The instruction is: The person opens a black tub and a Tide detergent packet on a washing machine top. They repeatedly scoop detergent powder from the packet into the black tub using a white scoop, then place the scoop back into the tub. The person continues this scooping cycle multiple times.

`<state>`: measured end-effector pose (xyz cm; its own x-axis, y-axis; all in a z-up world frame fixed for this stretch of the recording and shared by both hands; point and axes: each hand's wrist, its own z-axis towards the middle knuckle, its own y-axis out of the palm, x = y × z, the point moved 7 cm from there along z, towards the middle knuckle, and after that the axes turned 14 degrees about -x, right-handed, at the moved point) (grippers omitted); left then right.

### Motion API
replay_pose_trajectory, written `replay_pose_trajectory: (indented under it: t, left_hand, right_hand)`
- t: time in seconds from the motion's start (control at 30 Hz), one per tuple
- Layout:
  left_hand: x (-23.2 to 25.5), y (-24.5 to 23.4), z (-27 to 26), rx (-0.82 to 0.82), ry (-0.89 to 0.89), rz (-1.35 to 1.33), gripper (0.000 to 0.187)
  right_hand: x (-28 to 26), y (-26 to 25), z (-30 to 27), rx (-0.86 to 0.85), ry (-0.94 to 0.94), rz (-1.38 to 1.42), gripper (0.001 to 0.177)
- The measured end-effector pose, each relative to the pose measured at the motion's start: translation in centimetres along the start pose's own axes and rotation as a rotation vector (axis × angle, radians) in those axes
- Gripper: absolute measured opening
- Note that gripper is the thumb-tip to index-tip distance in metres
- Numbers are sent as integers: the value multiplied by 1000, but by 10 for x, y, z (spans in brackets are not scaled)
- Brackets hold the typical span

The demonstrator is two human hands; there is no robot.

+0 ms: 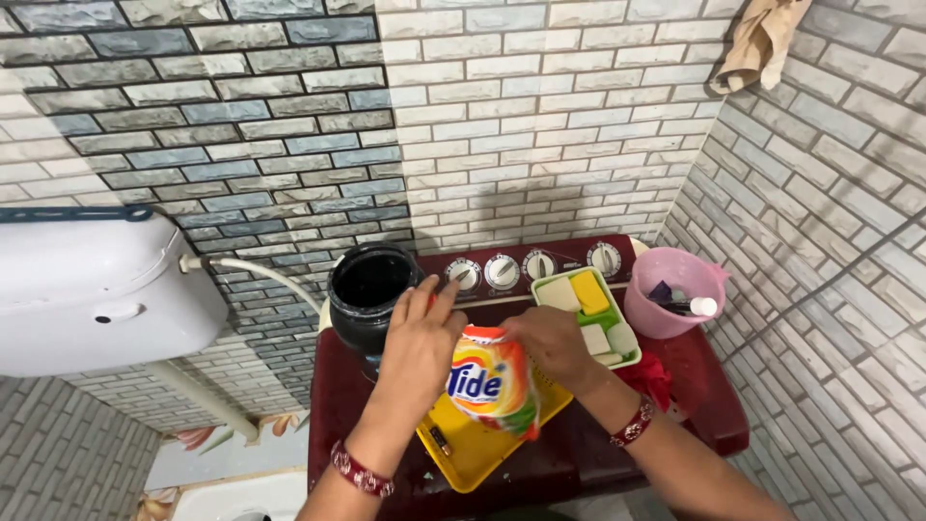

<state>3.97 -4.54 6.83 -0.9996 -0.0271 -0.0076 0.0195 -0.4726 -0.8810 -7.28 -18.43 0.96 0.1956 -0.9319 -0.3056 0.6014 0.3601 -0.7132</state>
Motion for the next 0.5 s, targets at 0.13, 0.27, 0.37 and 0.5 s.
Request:
replay_pose_trajectory:
  t: [0.13, 0.27, 0.37, 0.5]
  left_hand:
    - [27, -7, -5, 47, 41, 85, 16]
    - [22, 9, -3, -92, -15, 16, 11]
    - [22, -4, -11, 38, 30, -5, 12]
    - [22, 2, -15, -64, -29, -63, 5]
  right_hand:
    - [45, 7, -22, 75, 247, 282, 26]
    - [67, 32, -34, 46, 347, 493, 24]
    - [63, 36, -34, 49, 344, 514, 22]
    - [64, 42, -29, 36, 346, 530, 21]
